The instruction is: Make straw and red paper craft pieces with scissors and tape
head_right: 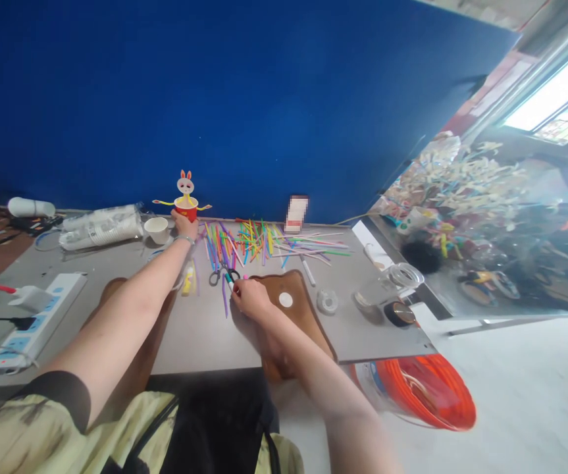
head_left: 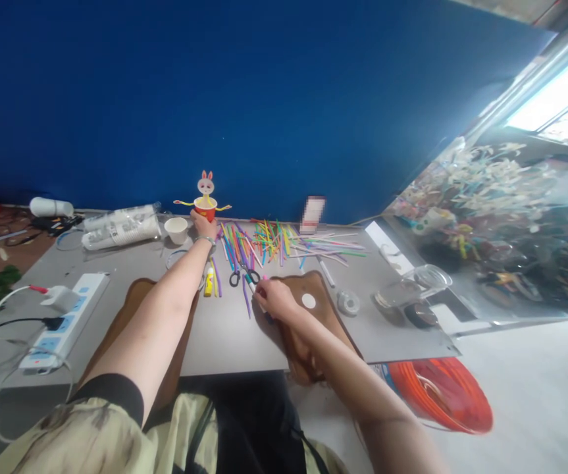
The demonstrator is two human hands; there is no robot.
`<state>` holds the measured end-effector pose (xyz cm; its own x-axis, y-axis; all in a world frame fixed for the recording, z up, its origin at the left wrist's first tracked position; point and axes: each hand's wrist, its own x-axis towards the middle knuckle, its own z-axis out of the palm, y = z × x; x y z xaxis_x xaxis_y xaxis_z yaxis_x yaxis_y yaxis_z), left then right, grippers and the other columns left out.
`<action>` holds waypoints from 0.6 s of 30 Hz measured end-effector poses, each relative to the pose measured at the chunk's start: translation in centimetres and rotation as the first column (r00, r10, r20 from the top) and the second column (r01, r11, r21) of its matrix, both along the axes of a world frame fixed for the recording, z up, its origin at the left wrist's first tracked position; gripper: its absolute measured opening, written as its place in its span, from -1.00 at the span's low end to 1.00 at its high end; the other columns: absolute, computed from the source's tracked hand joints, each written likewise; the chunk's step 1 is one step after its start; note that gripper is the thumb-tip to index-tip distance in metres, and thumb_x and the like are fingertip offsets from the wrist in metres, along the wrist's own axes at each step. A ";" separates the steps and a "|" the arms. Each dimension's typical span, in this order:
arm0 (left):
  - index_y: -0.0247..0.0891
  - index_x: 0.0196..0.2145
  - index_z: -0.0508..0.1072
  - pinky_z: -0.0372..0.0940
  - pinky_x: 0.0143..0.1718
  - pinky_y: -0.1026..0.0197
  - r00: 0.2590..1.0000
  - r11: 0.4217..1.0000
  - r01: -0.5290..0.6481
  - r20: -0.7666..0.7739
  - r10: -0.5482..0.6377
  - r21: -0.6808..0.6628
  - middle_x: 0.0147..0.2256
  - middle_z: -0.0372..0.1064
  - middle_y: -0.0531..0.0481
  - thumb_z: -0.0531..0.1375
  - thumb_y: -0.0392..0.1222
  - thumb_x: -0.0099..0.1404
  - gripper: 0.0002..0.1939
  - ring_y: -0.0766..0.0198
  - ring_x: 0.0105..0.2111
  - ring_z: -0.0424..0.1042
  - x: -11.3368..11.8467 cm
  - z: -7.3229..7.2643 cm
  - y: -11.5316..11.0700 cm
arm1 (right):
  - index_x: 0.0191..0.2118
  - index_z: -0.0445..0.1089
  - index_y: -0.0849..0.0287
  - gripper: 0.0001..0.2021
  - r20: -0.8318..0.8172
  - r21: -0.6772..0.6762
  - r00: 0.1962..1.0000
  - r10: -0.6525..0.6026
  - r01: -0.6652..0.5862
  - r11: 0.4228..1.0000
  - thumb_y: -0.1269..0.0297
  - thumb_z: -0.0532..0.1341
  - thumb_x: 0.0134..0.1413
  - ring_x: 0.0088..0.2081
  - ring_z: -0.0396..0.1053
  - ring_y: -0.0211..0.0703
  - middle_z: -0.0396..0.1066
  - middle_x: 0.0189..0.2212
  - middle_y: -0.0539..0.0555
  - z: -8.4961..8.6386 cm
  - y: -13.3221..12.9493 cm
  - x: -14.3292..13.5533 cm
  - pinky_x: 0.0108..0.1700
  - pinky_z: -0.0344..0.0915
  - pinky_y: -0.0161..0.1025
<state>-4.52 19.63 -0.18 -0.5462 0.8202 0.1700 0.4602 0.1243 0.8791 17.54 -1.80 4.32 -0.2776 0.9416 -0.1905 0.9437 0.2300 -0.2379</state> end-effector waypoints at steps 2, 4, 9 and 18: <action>-0.47 0.21 -0.08 0.13 0.21 -0.01 0.999 0.998 -0.053 0.003 0.053 -0.035 0.18 0.10 -0.52 0.27 -0.37 0.18 -0.23 -0.06 0.23 0.20 -0.1 0.1 0.7 | -0.17 0.51 0.09 -0.79 0.013 0.007 0.999 -0.033 0.033 0.999 0.26 0.13 0.18 -0.14 0.48 -0.04 0.56 -0.21 0.10 0.1 1.5 0.2 -0.18 0.26 -0.26; -0.49 0.22 -0.06 0.15 0.19 -0.04 0.997 0.995 -0.077 0.006 0.077 -0.070 0.15 0.13 -0.54 0.28 -0.39 0.15 -0.21 -0.10 0.20 0.23 -0.2 0.2 1.1 | -0.14 0.50 0.10 -0.76 0.026 0.020 0.996 -0.087 0.086 0.996 0.26 0.10 0.20 -0.10 0.48 -0.03 0.56 -0.17 0.12 0.0 3.4 0.4 -0.14 0.28 -0.24; -0.56 0.27 -0.13 0.13 0.21 -0.05 0.998 0.992 -0.067 0.003 0.067 -0.110 0.16 0.13 -0.56 0.31 -0.36 0.10 -0.08 -0.14 0.22 0.21 -0.3 0.4 1.0 | -0.09 0.49 0.21 -0.72 0.046 0.041 0.970 -0.237 0.236 0.971 0.22 0.14 0.18 -0.05 0.47 0.08 0.52 -0.12 0.28 -1.0 8.0 -0.2 -0.10 0.33 -0.16; -0.57 0.32 -0.10 0.08 0.23 -0.14 0.999 0.991 0.045 0.009 -0.045 -0.125 0.22 0.06 -0.61 0.29 -0.35 0.08 -0.05 -0.24 0.27 0.12 -0.3 1.7 -2.5 | -0.18 0.47 0.30 -0.79 -0.086 0.072 0.951 -0.298 0.304 0.950 0.35 0.14 0.16 -0.15 0.49 0.05 0.52 -0.22 0.34 -2.4 10.1 -0.7 -0.17 0.30 -0.21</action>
<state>-4.81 17.17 1.54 -0.5090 0.8586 0.0616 0.4625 0.2124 0.8608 16.85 8.27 1.95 0.0111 0.9951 -0.0981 0.9527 -0.0403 -0.3013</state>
